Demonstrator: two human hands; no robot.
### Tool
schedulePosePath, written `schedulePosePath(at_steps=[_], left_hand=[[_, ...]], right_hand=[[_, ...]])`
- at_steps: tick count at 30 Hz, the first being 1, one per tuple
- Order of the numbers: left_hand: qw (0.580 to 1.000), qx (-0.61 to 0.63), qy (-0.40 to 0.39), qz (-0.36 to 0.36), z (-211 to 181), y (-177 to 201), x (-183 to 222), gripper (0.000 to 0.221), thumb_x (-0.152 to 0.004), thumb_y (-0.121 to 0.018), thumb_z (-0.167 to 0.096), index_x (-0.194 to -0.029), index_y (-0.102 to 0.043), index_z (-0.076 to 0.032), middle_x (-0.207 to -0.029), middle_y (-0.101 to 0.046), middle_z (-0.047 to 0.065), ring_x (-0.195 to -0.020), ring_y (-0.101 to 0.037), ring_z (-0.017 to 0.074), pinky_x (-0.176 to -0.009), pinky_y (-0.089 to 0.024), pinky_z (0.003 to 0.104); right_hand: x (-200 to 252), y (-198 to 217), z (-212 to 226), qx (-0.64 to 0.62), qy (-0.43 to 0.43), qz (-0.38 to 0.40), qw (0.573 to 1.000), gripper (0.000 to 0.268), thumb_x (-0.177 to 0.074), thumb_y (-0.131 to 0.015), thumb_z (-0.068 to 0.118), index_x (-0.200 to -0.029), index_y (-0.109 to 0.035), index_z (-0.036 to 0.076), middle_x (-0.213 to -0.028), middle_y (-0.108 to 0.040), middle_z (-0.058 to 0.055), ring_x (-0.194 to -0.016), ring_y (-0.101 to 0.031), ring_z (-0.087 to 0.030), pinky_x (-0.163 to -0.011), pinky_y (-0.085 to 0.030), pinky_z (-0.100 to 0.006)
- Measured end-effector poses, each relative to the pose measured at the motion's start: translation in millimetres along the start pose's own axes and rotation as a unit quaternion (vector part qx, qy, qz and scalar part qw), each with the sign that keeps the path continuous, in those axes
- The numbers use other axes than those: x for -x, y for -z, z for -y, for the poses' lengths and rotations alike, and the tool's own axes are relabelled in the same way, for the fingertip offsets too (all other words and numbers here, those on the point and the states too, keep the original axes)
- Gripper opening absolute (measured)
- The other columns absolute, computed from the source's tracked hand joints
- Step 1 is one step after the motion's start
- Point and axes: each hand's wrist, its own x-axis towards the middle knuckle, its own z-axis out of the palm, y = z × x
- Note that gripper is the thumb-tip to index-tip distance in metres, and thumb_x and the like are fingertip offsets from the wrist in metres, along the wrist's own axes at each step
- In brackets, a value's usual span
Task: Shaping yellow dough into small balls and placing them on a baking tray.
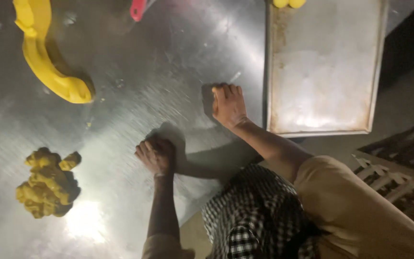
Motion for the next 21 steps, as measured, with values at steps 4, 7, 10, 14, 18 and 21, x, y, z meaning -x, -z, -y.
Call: schedulePosePath(at_steps=[4, 7, 10, 14, 18, 21], left_hand=[[1.0, -0.013, 0.017, -0.012, -28.4, -9.1, -46.9, 0.016, -0.085, -0.063, -0.015, -0.092, -0.056, -0.002, -0.093, -0.056, 0.016, -0.097, -0.054, 0.0383, -0.091, -0.042, 0.053], [0.999, -0.007, 0.014, -0.052, -46.2, -16.8, -60.4, 0.008, -0.09, -0.058, -0.01, -0.087, -0.053, -0.005, -0.091, -0.055, 0.016, -0.097, -0.055, 0.0353, -0.095, -0.046, 0.053], [0.996, 0.021, 0.065, -0.064, -78.0, 2.9, -53.8, 0.016, -0.078, -0.057, -0.013, -0.09, -0.058, -0.003, -0.092, -0.06, 0.017, -0.093, -0.055, 0.0383, -0.085, -0.044, 0.053], [0.998, 0.023, -0.05, 0.0, -64.3, 15.5, 33.2, 0.014, -0.09, -0.057, -0.011, -0.099, -0.061, 0.0, -0.098, -0.059, 0.019, -0.095, -0.055, 0.038, -0.088, -0.046, 0.052], [0.99, 0.104, -0.088, 0.024, -36.1, 78.6, 70.6, 0.021, -0.087, -0.063, -0.019, -0.102, -0.062, -0.004, -0.096, -0.058, 0.02, -0.091, -0.055, 0.0401, -0.08, -0.044, 0.053], [0.997, 0.036, -0.049, 0.045, 31.4, 29.4, 73.8, 0.014, -0.09, -0.061, -0.01, -0.104, -0.061, -0.007, -0.099, -0.057, 0.017, -0.094, -0.054, 0.038, -0.083, -0.043, 0.051]], right_hand=[[-46.3, -32.6, 10.4, -0.003, -0.028, -0.079, 0.996, 0.02, -0.092, -0.064, 0.004, -0.11, -0.057, 0.006, -0.103, -0.063, -0.014, -0.097, -0.056, -0.033, -0.09, -0.041, -0.048], [-60.1, -43.2, 21.9, -0.007, -0.051, -0.135, 0.99, 0.02, -0.092, -0.065, 0.003, -0.11, -0.057, 0.006, -0.101, -0.062, -0.013, -0.095, -0.057, -0.032, -0.088, -0.042, -0.048], [-43.1, -37.6, 37.6, -0.02, -0.037, -0.149, 0.988, 0.021, -0.087, -0.066, 0.004, -0.106, -0.056, 0.005, -0.097, -0.061, -0.015, -0.09, -0.056, -0.034, -0.086, -0.042, -0.048], [33.6, -24.9, 37.4, -0.1, 0.028, -0.048, 0.993, 0.009, -0.092, -0.06, 0.001, -0.098, -0.055, 0.005, -0.092, -0.058, -0.016, -0.09, -0.056, -0.036, -0.087, -0.043, -0.049], [108.6, 13.7, -2.8, -0.048, 0.241, -0.008, 0.969, 0.019, -0.094, -0.052, 0.009, -0.111, -0.058, 0.001, -0.102, -0.06, -0.021, -0.096, -0.058, -0.036, -0.091, -0.045, -0.052], [82.0, 29.1, -16.8, -0.026, 0.166, -0.024, 0.986, 0.012, -0.097, -0.057, 0.009, -0.107, -0.058, 0.003, -0.099, -0.061, -0.019, -0.092, -0.057, -0.035, -0.086, -0.043, -0.052]])
